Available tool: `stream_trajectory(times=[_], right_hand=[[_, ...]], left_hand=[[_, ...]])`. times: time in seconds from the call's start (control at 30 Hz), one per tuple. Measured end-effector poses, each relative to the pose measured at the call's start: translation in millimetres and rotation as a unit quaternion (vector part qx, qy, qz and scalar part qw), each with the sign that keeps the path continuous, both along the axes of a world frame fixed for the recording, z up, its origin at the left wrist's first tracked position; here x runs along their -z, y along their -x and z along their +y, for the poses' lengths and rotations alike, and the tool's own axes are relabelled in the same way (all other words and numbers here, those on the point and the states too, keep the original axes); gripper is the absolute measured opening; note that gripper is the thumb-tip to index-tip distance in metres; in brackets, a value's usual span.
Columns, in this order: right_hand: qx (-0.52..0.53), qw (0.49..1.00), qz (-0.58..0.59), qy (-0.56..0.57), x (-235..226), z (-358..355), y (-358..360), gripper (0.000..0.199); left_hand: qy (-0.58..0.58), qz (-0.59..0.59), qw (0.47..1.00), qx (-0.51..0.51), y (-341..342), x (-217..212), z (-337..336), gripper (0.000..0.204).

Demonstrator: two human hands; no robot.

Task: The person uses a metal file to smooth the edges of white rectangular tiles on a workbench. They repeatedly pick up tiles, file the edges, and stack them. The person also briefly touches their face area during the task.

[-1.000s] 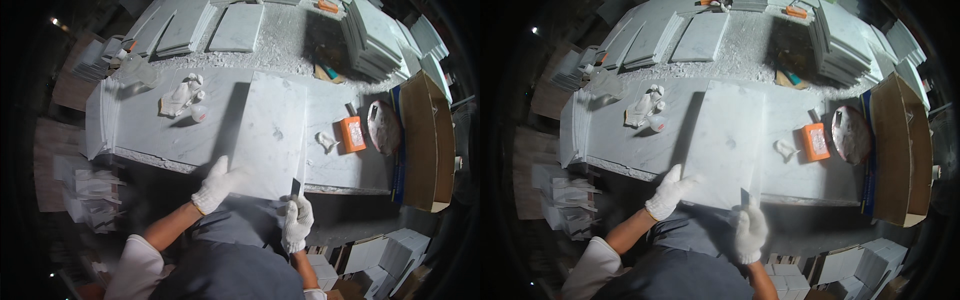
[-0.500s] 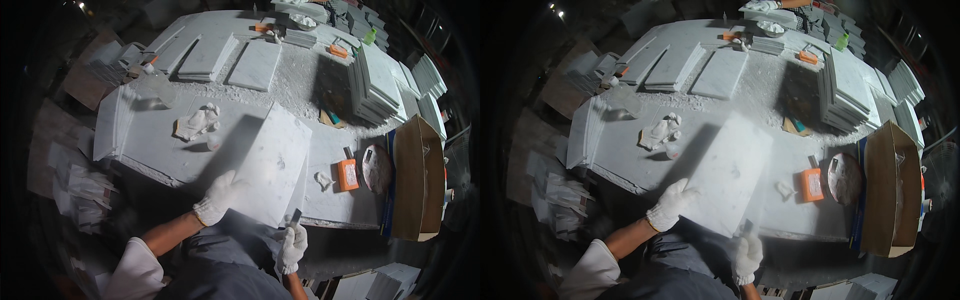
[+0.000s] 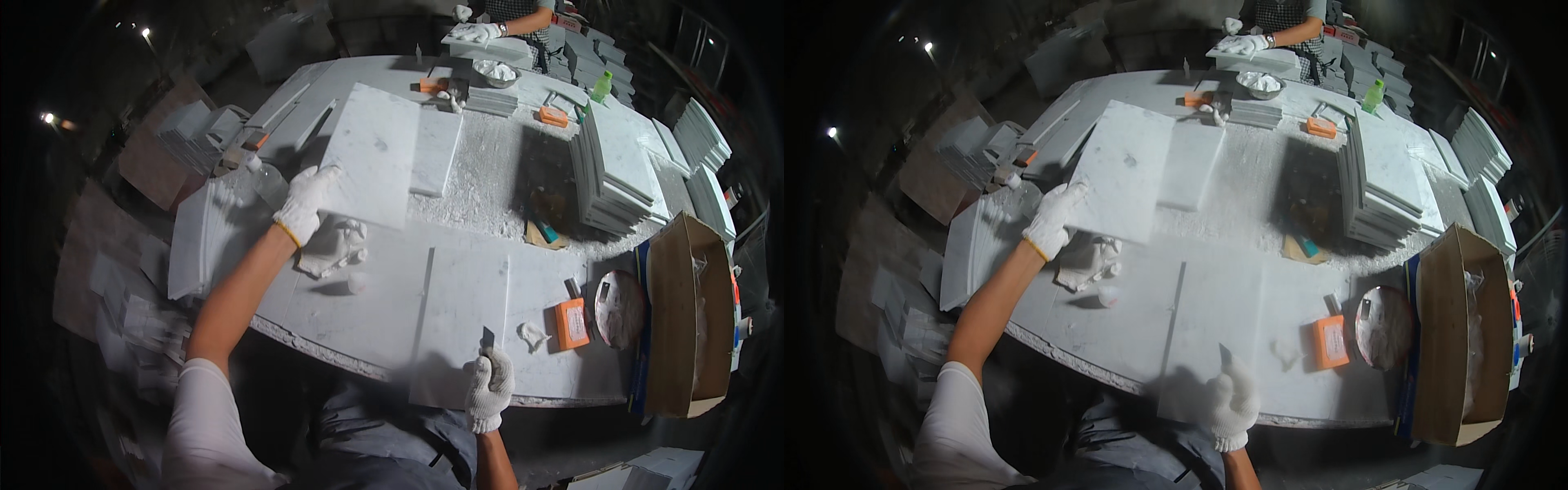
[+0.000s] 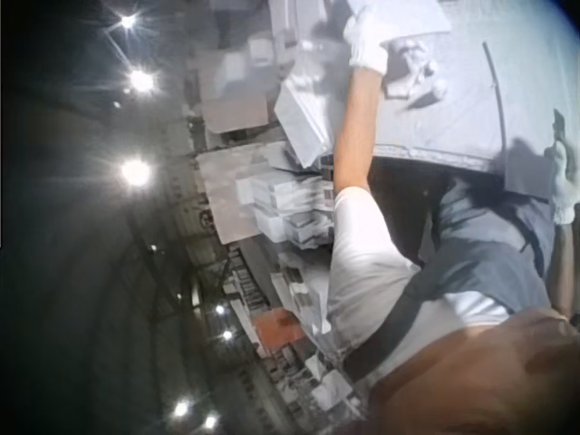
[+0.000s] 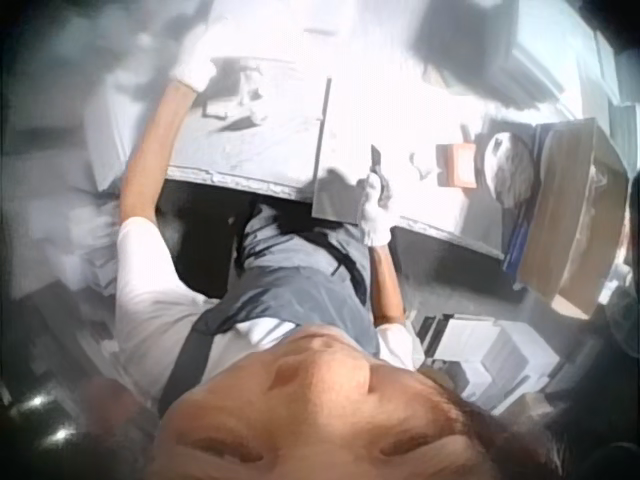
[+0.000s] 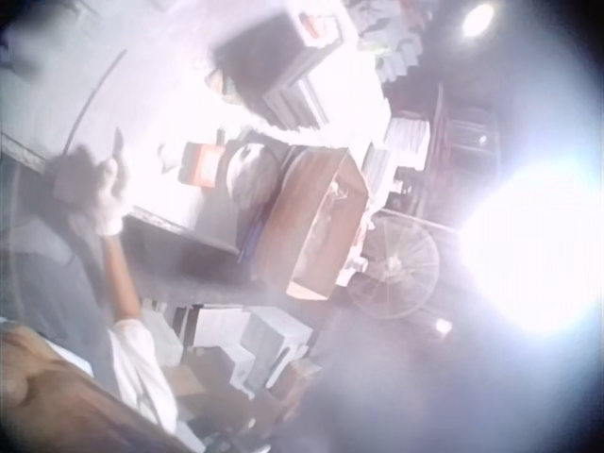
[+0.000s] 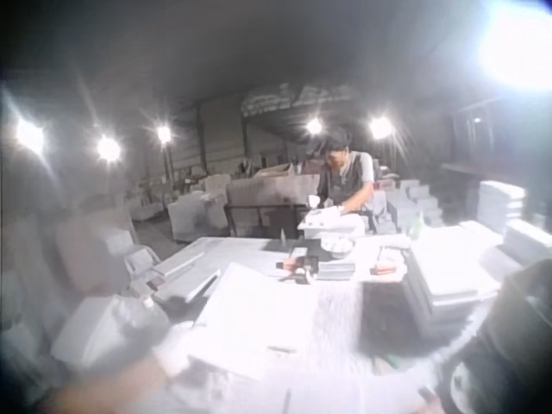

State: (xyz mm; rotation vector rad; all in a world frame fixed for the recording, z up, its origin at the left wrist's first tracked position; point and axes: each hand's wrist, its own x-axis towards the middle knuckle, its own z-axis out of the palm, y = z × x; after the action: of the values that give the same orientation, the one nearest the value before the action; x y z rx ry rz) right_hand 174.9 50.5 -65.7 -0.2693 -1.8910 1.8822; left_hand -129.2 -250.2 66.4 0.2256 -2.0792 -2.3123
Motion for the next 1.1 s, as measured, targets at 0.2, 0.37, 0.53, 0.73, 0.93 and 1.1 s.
stream_trajectory(times=[0.2, 0.37, 0.53, 0.73, 0.93, 1.1], right_hand=[[-0.009, 0.987, -0.013, -0.162, 3.7, -4.5, 15.7, 0.024], [0.007, 0.980, -0.056, -0.189, -12.7, -6.7, 21.8, 0.022], [0.000, 0.978, -0.079, -0.193, -20.0, -9.6, 25.6, 0.026], [-0.086, 0.962, -0.216, -0.145, 3.5, -10.2, 9.7, 0.039], [-0.081, 0.961, -0.228, -0.137, 18.2, -9.4, -4.9, 0.036], [-0.078, 0.963, -0.206, -0.153, 22.3, -9.0, -5.4, 0.036]], left_hand=[[-0.036, -0.030, 0.996, -0.074, 110.0, 27.0, -43.0, 0.023], [-0.023, -0.039, 0.994, -0.100, 157.7, 43.0, -65.4, 0.028], [0.034, -0.083, 0.985, -0.150, 195.3, 64.9, -84.5, 0.037], [0.214, -0.037, 0.960, -0.177, 235.3, 84.0, -134.4, 0.048], [0.435, -0.065, 0.877, -0.193, 234.1, 81.0, -143.4, 0.046], [0.597, -0.007, 0.765, -0.241, 223.2, 49.3, -119.1, 0.043]])
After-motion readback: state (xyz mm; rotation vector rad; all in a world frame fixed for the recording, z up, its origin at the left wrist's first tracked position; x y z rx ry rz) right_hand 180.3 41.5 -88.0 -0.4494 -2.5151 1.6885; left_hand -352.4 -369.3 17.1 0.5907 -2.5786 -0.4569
